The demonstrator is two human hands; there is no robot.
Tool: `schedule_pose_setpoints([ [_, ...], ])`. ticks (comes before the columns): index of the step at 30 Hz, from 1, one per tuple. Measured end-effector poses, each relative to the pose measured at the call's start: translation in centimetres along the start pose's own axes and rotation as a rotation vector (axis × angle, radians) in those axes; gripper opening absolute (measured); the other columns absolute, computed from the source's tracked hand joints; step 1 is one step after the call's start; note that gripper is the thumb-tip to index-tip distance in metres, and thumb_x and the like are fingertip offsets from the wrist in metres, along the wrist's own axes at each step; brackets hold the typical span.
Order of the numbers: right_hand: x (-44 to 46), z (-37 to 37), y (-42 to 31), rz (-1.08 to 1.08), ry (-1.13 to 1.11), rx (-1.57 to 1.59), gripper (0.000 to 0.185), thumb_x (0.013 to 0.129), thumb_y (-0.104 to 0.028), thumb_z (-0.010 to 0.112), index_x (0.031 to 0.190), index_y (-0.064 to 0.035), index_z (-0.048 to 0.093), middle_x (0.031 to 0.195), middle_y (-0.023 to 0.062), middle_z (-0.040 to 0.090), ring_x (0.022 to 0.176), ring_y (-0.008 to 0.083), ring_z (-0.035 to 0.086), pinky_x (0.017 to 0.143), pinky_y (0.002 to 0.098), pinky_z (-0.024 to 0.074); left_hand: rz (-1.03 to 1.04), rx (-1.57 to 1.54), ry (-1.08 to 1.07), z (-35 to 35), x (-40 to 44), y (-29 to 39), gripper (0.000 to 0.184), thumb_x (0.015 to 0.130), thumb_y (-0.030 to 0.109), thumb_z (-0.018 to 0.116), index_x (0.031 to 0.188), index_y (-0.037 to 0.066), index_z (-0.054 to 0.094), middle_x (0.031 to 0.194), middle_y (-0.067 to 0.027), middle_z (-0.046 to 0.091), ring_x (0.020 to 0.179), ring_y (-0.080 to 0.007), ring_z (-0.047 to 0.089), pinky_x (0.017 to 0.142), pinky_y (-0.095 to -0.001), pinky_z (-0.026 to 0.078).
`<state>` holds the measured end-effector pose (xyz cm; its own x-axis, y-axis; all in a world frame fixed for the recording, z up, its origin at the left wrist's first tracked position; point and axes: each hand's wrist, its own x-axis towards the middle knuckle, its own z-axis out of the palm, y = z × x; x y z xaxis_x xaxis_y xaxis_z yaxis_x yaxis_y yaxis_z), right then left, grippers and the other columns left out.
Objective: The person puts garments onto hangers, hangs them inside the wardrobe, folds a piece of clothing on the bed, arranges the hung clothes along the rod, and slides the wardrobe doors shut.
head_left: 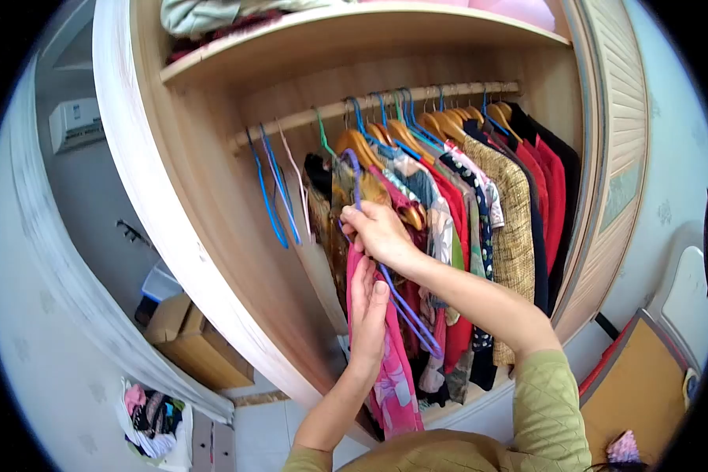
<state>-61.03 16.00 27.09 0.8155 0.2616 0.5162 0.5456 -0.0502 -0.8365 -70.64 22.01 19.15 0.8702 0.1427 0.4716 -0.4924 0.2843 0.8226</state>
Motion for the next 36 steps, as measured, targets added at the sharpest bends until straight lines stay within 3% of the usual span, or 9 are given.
schedule_pose_setpoints([
  [3,3.3,1.4,0.3,-0.057,0.038,0.013,0.036,0.087,-0.034,0.047,0.084,0.0006,0.055,0.071,0.007,0.059,0.052,0.0147,0.055,0.049,0.031,0.0439,0.073,0.041,-0.075,0.9,2.7,0.3,0.069,0.083,0.025,0.059,0.137,0.006,0.021,0.133,-0.0126,0.034,0.117,-0.0232,0.04,0.09,-0.0367,0.038],
  [4,4.3,1.9,0.7,-0.056,0.035,0.051,0.038,0.088,-0.036,0.045,0.085,0.001,0.054,0.069,0.0072,0.058,0.052,0.0148,0.056,0.049,0.0295,0.0441,0.086,0.009,-0.024,1.5,3.3,0.8,0.067,0.08,0.018,0.063,0.134,0.006,0.026,0.12,-0.0095,0.047,0.102,-0.017,0.05,0.074,-0.0276,0.045],
  [7,7.0,1.7,-0.4,-0.05,0.032,0.083,0.036,0.088,-0.035,0.044,0.077,-0.0009,0.049,0.061,0.009,0.053,0.052,0.018,0.056,0.047,0.0328,0.0433,0.098,0.002,-0.008,0.6,6.8,1.3,0.061,0.077,0.013,0.064,0.129,0.005,0.033,0.099,-0.0044,0.056,0.081,-0.0106,0.056,0.06,-0.0191,0.042],
  [9,8.6,1.7,0.0,-0.168,0.008,0.05,0.04,0.089,-0.038,0.041,0.09,0.0006,0.053,0.071,0.0142,0.059,0.063,0.0228,0.06,0.058,0.0373,0.0466,0.086,-0.049,0.085,0.3,8.4,1.8,0.043,0.077,0.006,0.056,0.119,0.004,0.046,0.079,-0.0014,0.057,0.061,-0.0081,0.054,0.049,-0.0181,0.039],
  [13,8.3,1.3,0.6,-0.451,0.159,-0.198,0.041,0.088,-0.035,0.045,0.102,0.0024,0.055,0.093,0.0171,0.06,0.082,0.0288,0.058,0.072,0.0387,0.0448,0.107,-0.097,0.175,-1.4,11.7,1.6,0.04,0.077,0.006,0.05,0.117,0.003,0.047,0.072,0.0002,0.055,0.054,-0.0061,0.049,0.042,-0.0158,0.034],
  [22,6.4,-2.3,3.9,-0.696,0.411,-0.795,0.022,0.073,-0.005,0.054,0.093,0.002,0.056,0.096,0.0186,0.054,0.088,0.0354,0.052,0.075,0.0428,0.044,0.141,-0.126,0.179,-2.3,18.5,3.8,0.052,0.075,0.005,0.053,0.125,0.006,0.041,0.08,-0.0066,0.061,0.053,-0.0079,0.049,0.041,-0.0181,0.034],
  [29,6.3,-4.3,3.8,-0.326,0.148,-0.779,0.034,0.081,-0.013,0.052,0.111,0.0037,0.048,0.097,0.026,0.057,0.086,0.0395,0.057,0.074,0.0445,0.0456,-0.048,-0.192,0.273,-6.3,24.2,2.1,0.057,0.072,0.003,0.049,0.128,0.012,0.037,0.077,-0.0084,0.059,0.049,-0.0136,0.05,0.037,-0.021,0.034],
  [34,7.3,-3.9,4.4,-0.316,0.158,-0.764,0.028,0.082,-0.017,0.05,0.102,0.0032,0.049,0.082,0.0253,0.059,0.078,0.041,0.058,0.069,0.0474,0.0454,-0.048,-0.037,0.402,-6.2,23.1,0.5,0.055,0.074,0.004,0.051,0.127,0.009,0.037,0.09,-0.0098,0.058,0.068,-0.0181,0.057,0.056,-0.0318,0.046],
  [36,7.9,-3.7,4.5,-0.287,0.133,-0.768,0.024,0.082,-0.017,0.05,0.095,0.0033,0.05,0.076,0.0255,0.059,0.074,0.0419,0.058,0.067,0.0488,0.0449,0.22,0.306,0.516,-5.8,23.6,-0.4,0.053,0.075,0.005,0.053,0.126,0.006,0.038,0.099,-0.0129,0.056,0.082,-0.024,0.056,0.07,-0.0353,0.045],
])
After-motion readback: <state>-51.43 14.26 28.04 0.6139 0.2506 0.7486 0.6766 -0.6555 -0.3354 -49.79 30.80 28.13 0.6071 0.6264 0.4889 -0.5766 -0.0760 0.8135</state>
